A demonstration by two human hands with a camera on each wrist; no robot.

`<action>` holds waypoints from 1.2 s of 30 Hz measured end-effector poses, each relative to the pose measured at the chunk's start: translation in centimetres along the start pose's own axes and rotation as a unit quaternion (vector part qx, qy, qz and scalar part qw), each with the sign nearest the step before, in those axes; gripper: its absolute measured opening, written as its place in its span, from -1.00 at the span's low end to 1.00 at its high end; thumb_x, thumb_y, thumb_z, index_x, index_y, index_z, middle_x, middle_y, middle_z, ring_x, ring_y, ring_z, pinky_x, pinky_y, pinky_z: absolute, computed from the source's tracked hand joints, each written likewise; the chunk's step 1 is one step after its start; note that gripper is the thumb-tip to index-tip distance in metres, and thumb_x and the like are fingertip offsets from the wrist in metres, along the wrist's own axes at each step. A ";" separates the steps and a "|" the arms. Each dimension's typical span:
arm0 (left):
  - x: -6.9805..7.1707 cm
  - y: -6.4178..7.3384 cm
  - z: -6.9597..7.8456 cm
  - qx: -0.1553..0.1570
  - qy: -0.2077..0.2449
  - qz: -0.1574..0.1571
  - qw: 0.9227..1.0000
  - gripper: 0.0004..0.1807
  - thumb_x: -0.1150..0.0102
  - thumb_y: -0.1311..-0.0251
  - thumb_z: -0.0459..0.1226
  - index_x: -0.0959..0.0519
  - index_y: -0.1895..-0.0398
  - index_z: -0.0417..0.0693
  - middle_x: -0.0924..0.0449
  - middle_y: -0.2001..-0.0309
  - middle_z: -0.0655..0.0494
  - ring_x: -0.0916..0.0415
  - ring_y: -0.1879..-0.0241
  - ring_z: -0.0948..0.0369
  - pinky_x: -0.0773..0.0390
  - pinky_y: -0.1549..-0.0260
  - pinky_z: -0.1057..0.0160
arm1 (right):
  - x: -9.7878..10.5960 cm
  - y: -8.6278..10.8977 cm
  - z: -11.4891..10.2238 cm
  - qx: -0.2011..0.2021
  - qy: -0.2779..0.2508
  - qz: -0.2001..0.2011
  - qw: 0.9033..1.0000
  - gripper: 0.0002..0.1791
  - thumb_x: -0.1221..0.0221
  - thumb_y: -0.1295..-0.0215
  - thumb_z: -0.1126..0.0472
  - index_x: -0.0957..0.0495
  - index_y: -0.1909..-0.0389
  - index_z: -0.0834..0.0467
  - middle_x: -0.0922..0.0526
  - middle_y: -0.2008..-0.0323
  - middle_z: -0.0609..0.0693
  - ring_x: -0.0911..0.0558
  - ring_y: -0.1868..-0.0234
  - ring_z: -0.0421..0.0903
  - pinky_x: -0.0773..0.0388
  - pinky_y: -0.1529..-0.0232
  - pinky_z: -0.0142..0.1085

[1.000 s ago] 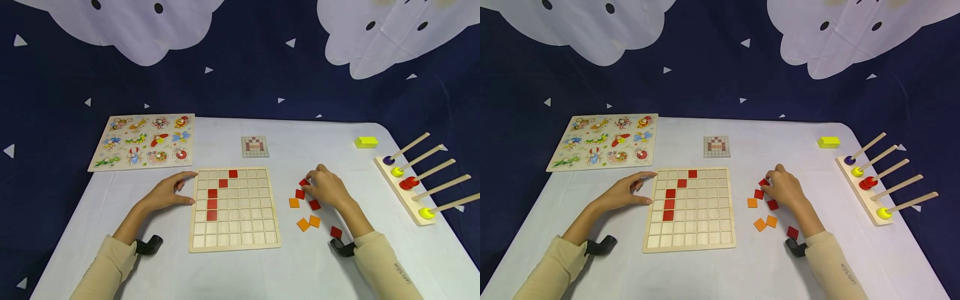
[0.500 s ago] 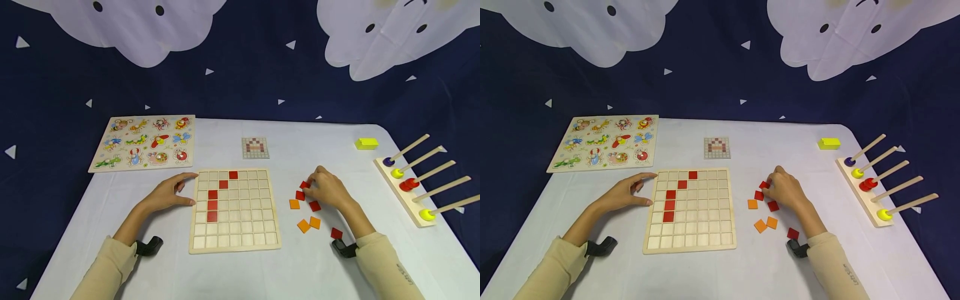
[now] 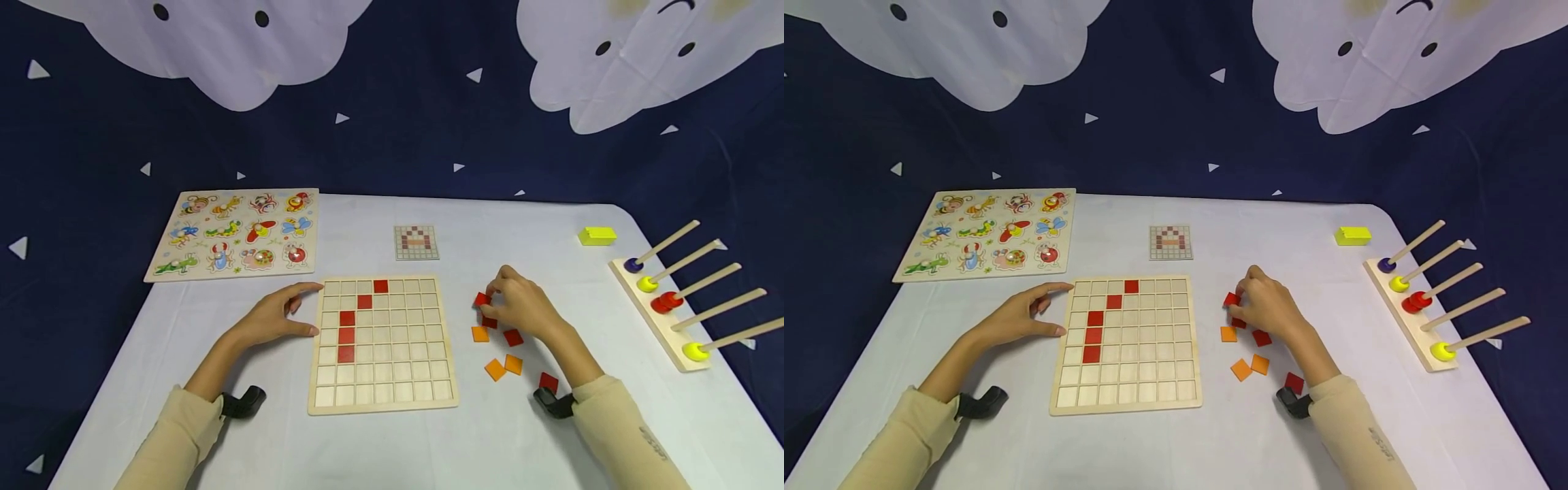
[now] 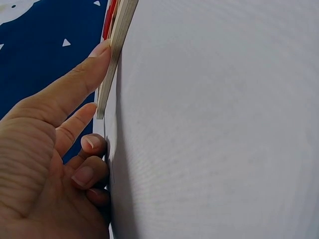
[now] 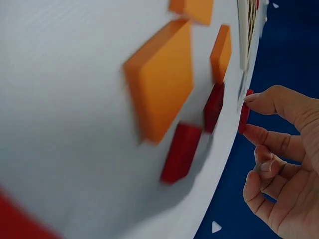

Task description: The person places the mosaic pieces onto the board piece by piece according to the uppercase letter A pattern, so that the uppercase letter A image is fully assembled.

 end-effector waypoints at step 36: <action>0.0 -0.1 -0.1 0.005 0.009 -0.004 1.000 -0.11 -0.59 0.12 -0.07 -0.42 -0.37 0.07 -0.25 0.38 0.10 -0.21 0.36 0.18 -0.23 0.30 0.20 | -1.9 -5.0 -10.4 0.123 -0.009 -0.039 0.992 -0.64 -0.42 -0.14 0.08 -0.69 0.20 0.28 -0.50 0.19 0.05 -0.50 0.37 -0.11 -0.51 0.32 -0.26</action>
Point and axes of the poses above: each hand's wrist, its own y-axis away from the middle knuckle, its own x-axis out of the back of the hand, z = x × y, the point moved 4 cm from there along -y, towards the middle knuckle
